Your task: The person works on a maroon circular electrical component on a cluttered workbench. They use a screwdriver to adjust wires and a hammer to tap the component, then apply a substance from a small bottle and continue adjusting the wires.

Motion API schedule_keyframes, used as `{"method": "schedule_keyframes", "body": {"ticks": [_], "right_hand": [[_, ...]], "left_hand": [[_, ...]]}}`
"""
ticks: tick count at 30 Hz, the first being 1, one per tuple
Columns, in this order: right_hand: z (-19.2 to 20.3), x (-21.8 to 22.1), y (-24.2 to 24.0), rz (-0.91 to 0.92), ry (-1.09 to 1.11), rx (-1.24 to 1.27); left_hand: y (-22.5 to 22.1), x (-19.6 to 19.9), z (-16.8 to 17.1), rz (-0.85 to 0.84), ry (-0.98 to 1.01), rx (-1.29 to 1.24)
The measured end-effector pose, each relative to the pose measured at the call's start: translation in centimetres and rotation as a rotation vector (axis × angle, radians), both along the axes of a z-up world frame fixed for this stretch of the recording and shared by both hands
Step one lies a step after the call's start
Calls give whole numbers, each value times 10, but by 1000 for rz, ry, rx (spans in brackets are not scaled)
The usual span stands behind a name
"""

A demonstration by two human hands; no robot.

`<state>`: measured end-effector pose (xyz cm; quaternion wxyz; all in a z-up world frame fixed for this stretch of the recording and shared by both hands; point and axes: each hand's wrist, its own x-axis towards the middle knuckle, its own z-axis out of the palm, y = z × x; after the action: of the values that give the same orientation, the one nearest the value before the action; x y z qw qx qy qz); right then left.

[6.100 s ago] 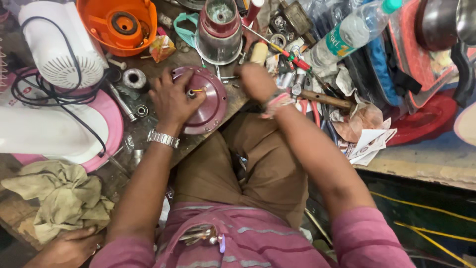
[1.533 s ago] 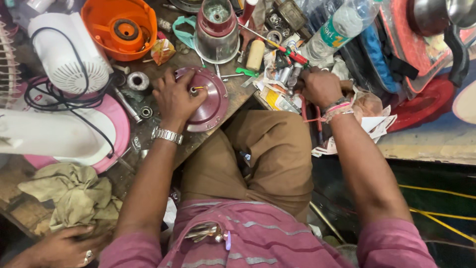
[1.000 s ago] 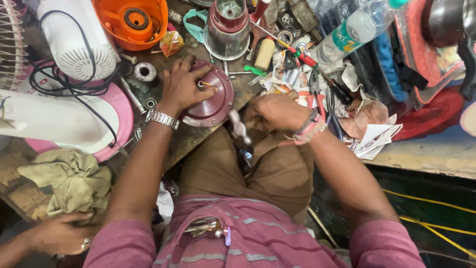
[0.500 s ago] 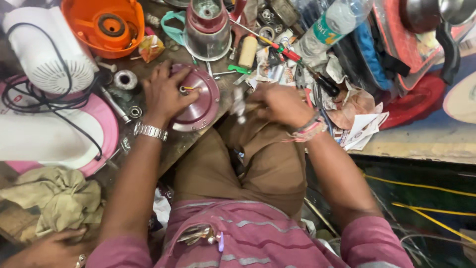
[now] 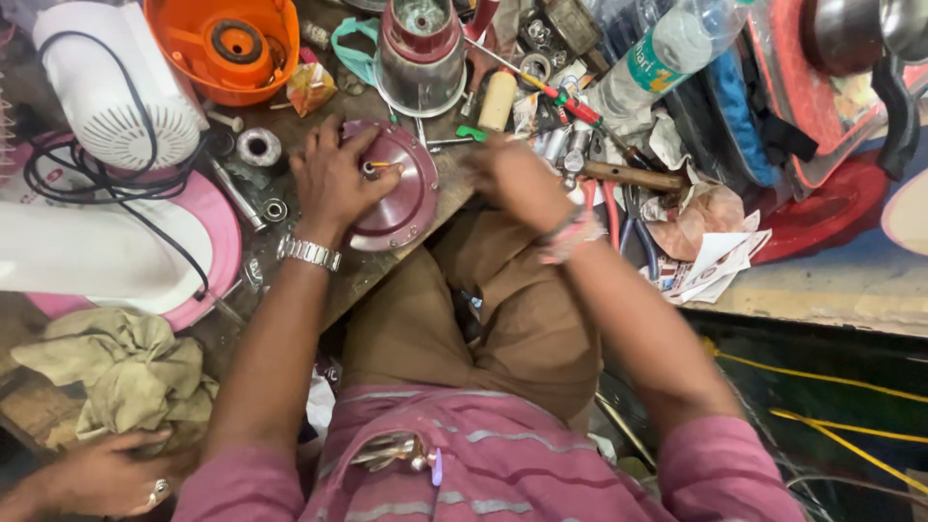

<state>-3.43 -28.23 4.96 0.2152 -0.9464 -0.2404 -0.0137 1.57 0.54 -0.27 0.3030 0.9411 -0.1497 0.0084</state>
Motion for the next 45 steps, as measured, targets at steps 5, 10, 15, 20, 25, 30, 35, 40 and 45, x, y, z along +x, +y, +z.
{"method": "schedule_keyframes", "body": {"ticks": [5, 10, 15, 20, 25, 30, 35, 40, 45], "right_hand": [[-16, 4, 50, 64, 63, 29], [-15, 2, 59, -50, 59, -121], [-16, -2, 65, -72, -2, -159], [-18, 0, 62, 10, -13, -37], [-22, 0, 64, -114, 54, -185], [-21, -2, 66, -72, 1, -85], [-22, -4, 65, -144, 67, -228], [-24, -4, 66, -89, -26, -52], [-18, -1, 70, -226, 223, -241]], "left_hand": [[1, -4, -3, 16, 5, -13], [0, 0, -4, -4, -10, -4], [2, -2, -3, 8, -4, -2], [0, -3, -4, 23, 26, -5], [-1, -1, -4, 15, 22, 17], [1, -2, -4, 24, 25, -4], [-1, -2, -3, 15, 20, 36], [2, -4, -8, 23, 0, 27], [-1, 1, -7, 23, 5, 28]]}}
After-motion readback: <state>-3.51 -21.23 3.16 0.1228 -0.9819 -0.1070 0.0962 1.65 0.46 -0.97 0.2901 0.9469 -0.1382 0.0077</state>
